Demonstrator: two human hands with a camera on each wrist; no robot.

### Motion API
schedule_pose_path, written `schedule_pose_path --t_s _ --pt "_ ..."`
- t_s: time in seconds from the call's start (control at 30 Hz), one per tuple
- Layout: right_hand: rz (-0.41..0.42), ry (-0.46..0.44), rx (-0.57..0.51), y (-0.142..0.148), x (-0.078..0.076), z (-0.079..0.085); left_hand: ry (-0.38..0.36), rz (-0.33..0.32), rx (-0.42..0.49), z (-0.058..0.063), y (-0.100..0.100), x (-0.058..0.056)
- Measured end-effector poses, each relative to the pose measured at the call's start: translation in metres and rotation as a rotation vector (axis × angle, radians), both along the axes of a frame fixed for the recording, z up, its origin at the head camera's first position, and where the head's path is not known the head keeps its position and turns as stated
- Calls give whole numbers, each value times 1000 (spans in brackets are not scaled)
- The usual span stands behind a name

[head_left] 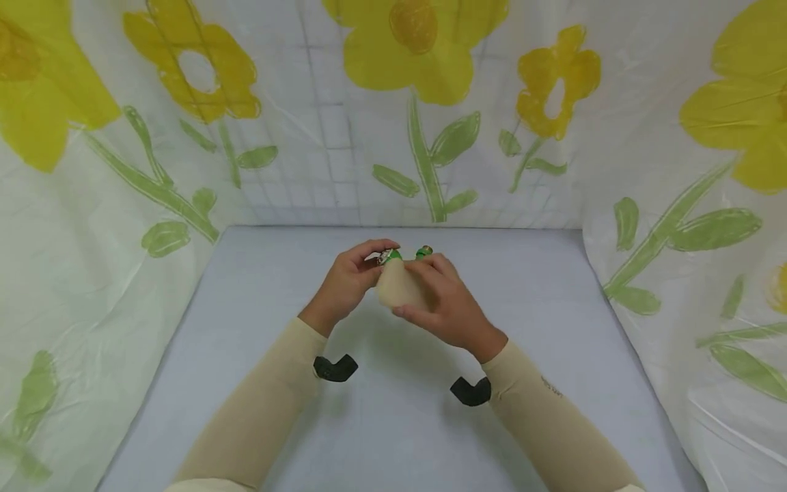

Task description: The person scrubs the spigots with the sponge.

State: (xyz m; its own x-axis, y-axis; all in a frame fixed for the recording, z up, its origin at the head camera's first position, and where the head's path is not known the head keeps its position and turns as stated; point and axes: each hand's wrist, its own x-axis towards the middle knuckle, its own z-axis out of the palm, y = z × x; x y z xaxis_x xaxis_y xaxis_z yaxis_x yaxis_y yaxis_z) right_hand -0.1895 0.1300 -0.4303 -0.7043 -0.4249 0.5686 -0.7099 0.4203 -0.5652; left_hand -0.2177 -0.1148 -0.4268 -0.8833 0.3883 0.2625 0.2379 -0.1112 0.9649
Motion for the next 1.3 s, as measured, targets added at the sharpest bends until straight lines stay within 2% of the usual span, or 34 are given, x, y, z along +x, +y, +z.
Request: schedule_pose_path --t_s 0.1,0.17,0.23,0.27,0.33,0.43,0.47,0.53,0.6,0.67,0.73,0.77,0.9,0.97,1.03,1.13,1.2,1.23,1.3 --pt "-133 13 -16 2 -7 -2 1 -18 9 2 -1 1" --pt "-242 -31 -38 5 -14 -5 1 -24 16 3 -3 2" --pt "-290 -80 -50 8 -17 -8 -2 -22 20 3 -4 3" --pt "-283 -92 -47 7 -16 -9 0 -16 14 2 -5 3" --pt "-206 -94 -33 3 -11 -11 -2 -1 7 1 -5 3" --pt "-55 -35 -6 -4 -1 -8 -5 22 11 0 -5 1" --pt "-35 -13 0 -6 1 -7 -5 26 14 0 -5 0" --pt "-63 13 -7 -4 -2 -5 -8 21 34 1 -4 -1" --pt "-172 13 -26 1 -10 -6 -10 10 52 2 -3 -1" --pt "-277 -31 -54 4 -17 -8 -14 4 71 2 -2 0" --pt "-309 -73 -72 4 -19 -9 -23 11 85 2 -2 0" --pt "-290 -80 -64 3 -18 -9 -29 20 92 1 -3 0" --pt "-55 -49 -15 -6 -5 -6 -36 49 94 0 -7 1" --pt "15 -19 -3 -8 -2 -3 -36 56 90 0 -7 1" --pt "-34 -9 -13 -7 -5 -2 -35 41 103 0 -7 1" --pt "-213 -37 -64 1 -16 -5 -38 13 134 0 -5 0" --pt "-288 -75 -86 5 -21 -9 -40 -4 155 -1 -3 0" --pt "-284 -82 -93 5 -21 -10 -42 -5 160 -1 -3 0" --pt "-204 -74 -76 4 -16 -11 -42 10 155 -3 -3 0"
